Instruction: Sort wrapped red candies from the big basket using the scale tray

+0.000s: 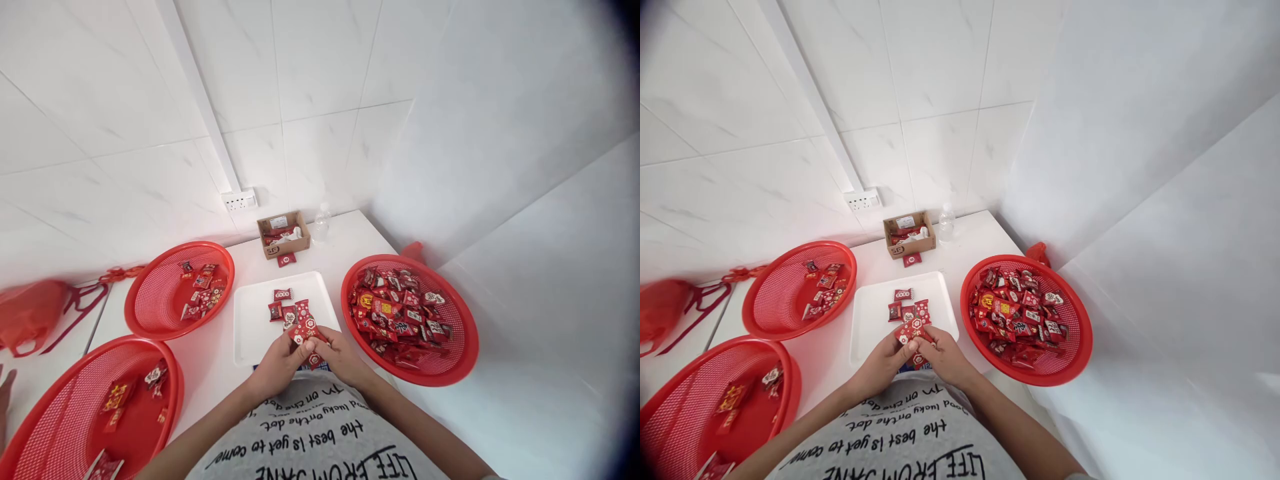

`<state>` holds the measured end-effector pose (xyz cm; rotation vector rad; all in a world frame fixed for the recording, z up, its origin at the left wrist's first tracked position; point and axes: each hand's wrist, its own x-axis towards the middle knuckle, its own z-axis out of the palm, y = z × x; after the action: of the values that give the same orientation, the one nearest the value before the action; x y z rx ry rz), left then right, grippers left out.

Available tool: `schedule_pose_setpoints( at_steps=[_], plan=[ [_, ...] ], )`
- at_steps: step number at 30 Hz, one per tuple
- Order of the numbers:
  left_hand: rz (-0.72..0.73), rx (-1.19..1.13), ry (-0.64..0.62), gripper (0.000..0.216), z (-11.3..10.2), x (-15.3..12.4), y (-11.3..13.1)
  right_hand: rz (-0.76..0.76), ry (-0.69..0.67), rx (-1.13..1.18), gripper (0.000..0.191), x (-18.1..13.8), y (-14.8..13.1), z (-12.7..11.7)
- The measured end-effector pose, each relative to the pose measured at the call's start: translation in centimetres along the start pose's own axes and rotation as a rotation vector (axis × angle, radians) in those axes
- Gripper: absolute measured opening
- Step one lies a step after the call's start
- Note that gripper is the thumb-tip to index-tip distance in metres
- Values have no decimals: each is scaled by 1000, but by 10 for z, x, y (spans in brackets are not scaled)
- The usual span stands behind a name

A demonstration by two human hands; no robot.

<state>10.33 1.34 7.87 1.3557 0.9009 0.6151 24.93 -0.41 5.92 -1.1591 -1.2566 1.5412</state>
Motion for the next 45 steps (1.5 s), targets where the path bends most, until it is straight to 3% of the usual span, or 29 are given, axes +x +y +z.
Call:
schedule_pose_setpoints(
  at_steps=[5, 11, 17, 21, 26, 30, 33, 39, 45],
  plan=[
    [-27, -25, -26, 32, 2, 0, 2, -46, 27, -37, 23, -1, 0, -1],
    [-51, 66, 27, 33, 3, 0, 4, -32, 53, 8, 30, -3, 2, 6],
    [-88, 6, 45, 33, -3, 1, 2, -20, -62, 22, 41, -5, 1, 3],
    [-83, -28, 116, 31, -4, 2, 1, -20, -108, -51, 36, -7, -2, -2],
    [-49, 59, 119, 28, -4, 4, -3, 30, -18, -274, 27, -6, 1, -3],
    [-221, 26, -14, 36, -7, 4, -8, 55, -35, -271, 22, -7, 4, -4],
    [-321, -107, -38, 39, -7, 2, -10, 55, -77, -225, 22, -9, 3, -4],
    [-202, -150, -61, 33, -7, -1, 0, -28, -177, -159, 22, -11, -7, 0],
    [-199, -164, -6, 34, -3, -1, 2, -60, -230, -118, 25, -11, -12, 2]
  ],
)
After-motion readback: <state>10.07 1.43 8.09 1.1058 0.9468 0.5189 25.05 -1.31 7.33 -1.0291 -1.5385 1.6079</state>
